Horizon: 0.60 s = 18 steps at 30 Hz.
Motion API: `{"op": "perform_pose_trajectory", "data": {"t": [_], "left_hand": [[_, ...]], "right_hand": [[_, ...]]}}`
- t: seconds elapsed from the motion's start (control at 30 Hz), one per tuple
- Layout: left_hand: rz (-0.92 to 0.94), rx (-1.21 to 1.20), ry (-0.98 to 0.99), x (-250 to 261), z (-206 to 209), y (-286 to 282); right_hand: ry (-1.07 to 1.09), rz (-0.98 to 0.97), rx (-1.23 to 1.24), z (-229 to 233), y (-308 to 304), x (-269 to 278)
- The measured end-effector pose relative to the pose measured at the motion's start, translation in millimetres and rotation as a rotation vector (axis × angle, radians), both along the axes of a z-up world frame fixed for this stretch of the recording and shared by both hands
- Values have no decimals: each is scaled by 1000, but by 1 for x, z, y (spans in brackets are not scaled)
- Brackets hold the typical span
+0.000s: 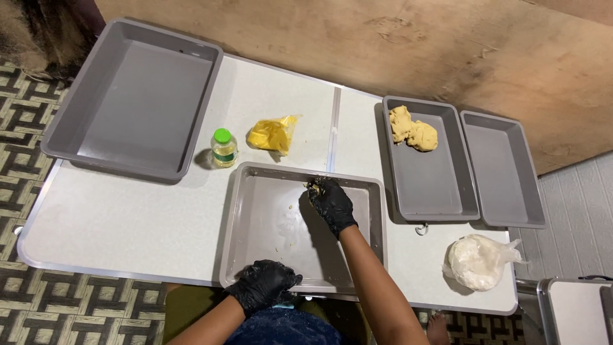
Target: Adding green food coloring to a portion of dough and kneading it thoroughly on a tray to ensure even color distribution.
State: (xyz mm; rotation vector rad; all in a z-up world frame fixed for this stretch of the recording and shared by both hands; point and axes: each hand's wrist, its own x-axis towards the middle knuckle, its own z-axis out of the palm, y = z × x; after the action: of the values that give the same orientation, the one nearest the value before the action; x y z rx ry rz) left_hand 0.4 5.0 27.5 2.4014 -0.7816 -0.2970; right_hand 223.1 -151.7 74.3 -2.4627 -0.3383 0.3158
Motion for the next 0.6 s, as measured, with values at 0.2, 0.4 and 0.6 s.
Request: {"op": "perform_pose_trajectory", "data": {"t": [0.2, 0.4, 0.6], "left_hand": [[80, -40, 118, 2, 6, 0], [214, -46, 395, 7, 29, -2], [208, 12, 390, 9, 15, -4]], "right_hand": [[-109, 114, -30, 5, 21, 3], [53, 457, -215, 29, 18, 2], [-133, 286, 17, -8, 27, 17]]}}
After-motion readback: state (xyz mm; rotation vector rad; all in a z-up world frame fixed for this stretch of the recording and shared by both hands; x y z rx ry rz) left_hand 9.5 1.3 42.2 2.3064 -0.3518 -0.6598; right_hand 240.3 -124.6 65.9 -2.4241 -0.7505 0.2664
